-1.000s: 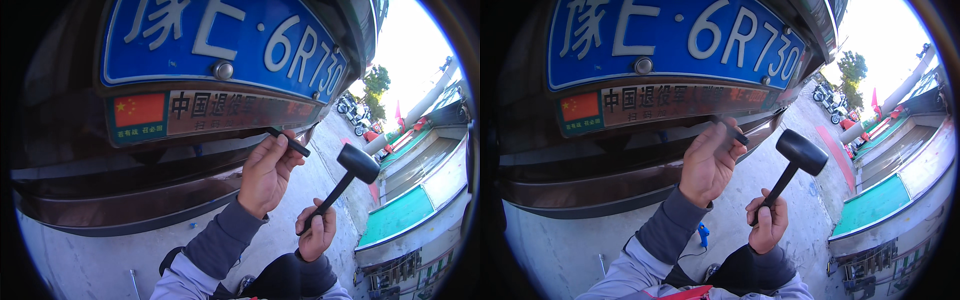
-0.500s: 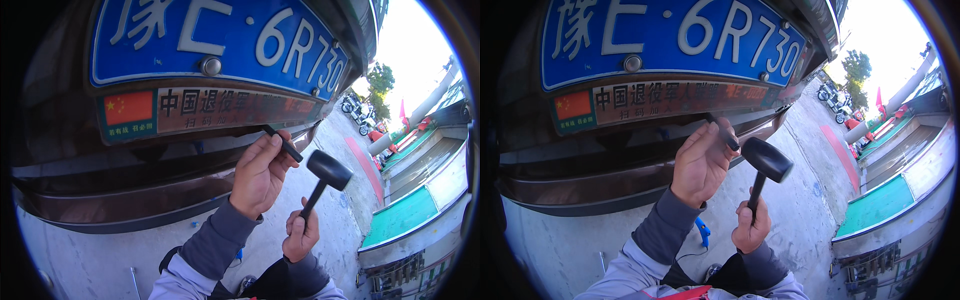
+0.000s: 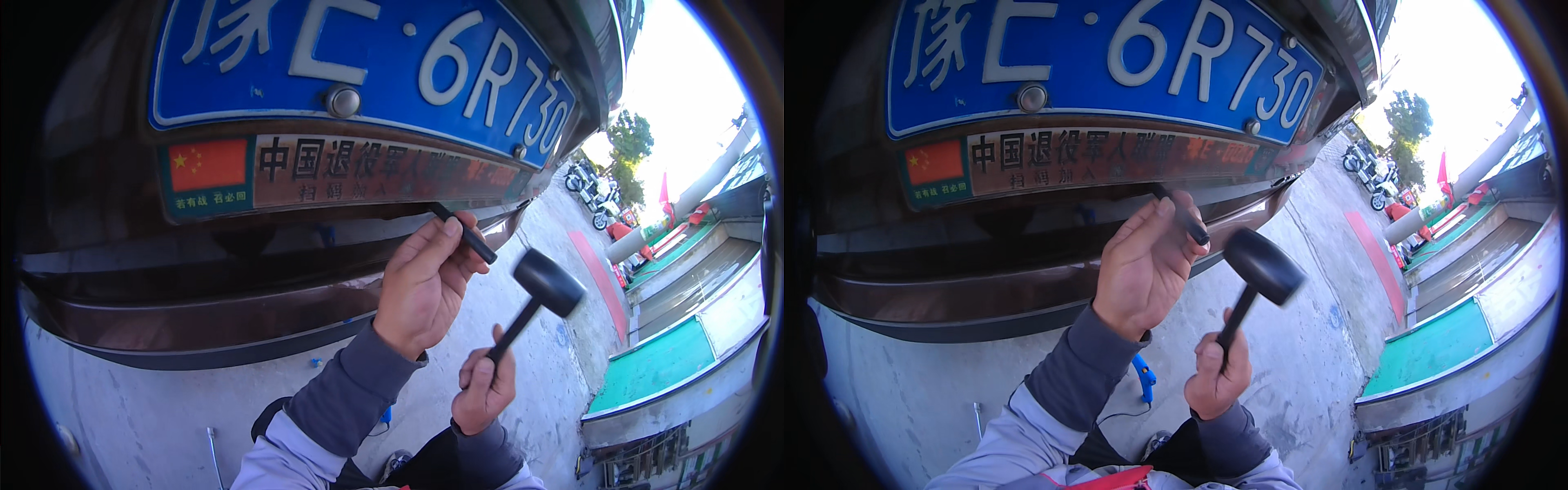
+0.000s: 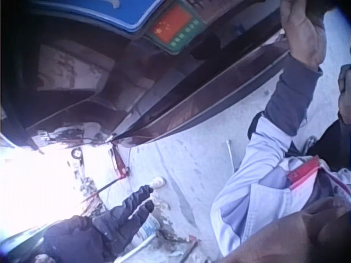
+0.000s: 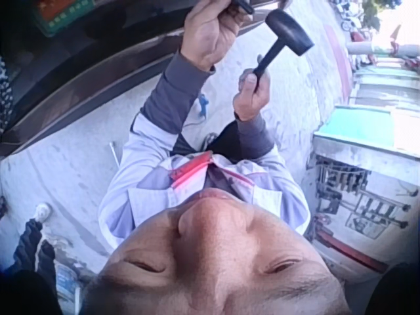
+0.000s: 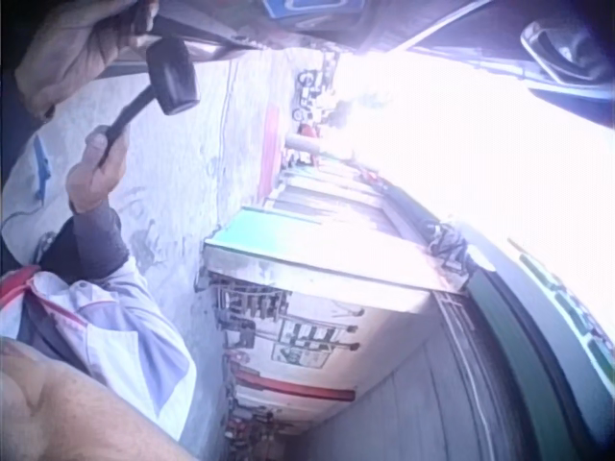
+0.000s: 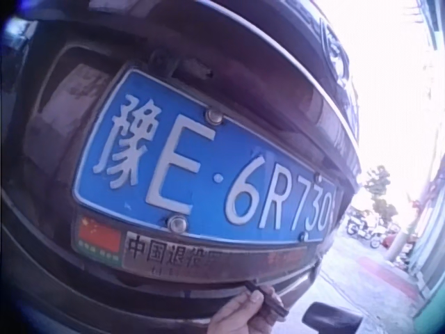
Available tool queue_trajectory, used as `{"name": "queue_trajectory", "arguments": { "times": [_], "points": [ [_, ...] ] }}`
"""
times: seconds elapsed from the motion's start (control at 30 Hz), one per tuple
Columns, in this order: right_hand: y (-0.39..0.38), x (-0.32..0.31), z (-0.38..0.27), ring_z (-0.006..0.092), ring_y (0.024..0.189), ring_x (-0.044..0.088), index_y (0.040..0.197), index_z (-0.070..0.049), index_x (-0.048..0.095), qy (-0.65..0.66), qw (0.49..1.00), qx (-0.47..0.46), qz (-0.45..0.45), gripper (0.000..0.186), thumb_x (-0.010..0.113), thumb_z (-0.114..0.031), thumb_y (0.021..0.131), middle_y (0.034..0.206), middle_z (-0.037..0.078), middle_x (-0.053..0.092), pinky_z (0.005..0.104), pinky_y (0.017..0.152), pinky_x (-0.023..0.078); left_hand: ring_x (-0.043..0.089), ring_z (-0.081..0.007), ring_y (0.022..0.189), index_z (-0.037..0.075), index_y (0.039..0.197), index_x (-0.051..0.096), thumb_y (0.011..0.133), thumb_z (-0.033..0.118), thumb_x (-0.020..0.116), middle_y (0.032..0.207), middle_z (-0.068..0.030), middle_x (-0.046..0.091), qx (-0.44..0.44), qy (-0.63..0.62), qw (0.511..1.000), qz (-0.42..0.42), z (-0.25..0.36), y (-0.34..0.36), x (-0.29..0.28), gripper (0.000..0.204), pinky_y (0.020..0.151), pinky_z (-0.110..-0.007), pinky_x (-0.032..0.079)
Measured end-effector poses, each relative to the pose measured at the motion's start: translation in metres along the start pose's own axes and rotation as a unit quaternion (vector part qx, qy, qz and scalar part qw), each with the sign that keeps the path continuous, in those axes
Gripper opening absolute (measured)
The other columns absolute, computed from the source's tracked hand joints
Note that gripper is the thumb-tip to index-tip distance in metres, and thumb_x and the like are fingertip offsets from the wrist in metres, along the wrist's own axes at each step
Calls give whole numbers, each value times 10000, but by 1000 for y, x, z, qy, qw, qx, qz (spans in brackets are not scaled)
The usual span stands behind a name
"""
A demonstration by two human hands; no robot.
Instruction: The person uses a hot glue gun to apply glue to the car bumper, then retrieves a rubber mallet from a bag and uses it to tap a small black piece into place on the bumper.
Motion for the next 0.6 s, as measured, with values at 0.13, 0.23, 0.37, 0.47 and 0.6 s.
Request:
{"name": "queue_trajectory", "arguments": {
  "times": [0.13,0.23,0.37,0.47,0.6],
  "points": [
    [2,3,-5,85,623,479,1433,80,454,64,993,-83,46,477,461,-233,1073,774,55,572,238,581,409,648,-190,940,21,1170,637,1051,175,558,1067,-97,662,-5,-27,999,17,-1,-1,2,210,834,-337,535],
    [10,-3,-8,89,619,488,1429,77,470,5,1000,-4,-6,481,473,-240,1066,743,43,568,239,578,411,646,-189,931,18,1177,634,1047,182,567,1058,-99,665,-3,-38,999,31,-2,-2,7,220,847,-340,538],
    [7,11,-7,56,574,433,1453,96,420,135,976,-108,135,490,439,-218,1079,751,18,521,195,521,373,648,-192,937,13,1177,632,1045,192,573,1056,-105,671,11,-60,998,30,-7,0,7,230,852,-342,541],
    [12,-6,-13,80,598,470,1460,86,433,26,999,12,27,507,470,-220,1058,741,45,560,229,556,403,653,-195,952,10,1185,630,1047,199,573,1060,-113,674,33,-62,997,28,-10,0,9,241,863,-343,545],
    [11,-2,-9,106,559,451,1533,68,262,124,986,-58,98,670,501,-353,1070,826,69,527,256,479,428,659,-205,974,5,1200,627,1048,203,573,1066,-126,675,38,-67,996,37,-15,-1,9,255,885,-344,548]
  ]
}}
Point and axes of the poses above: each hand's wrist, its own y-axis towards the middle knuckle, its own x-axis out of the palm, z = x × y, the point moved 2 cm from there along y, towards the middle knuckle
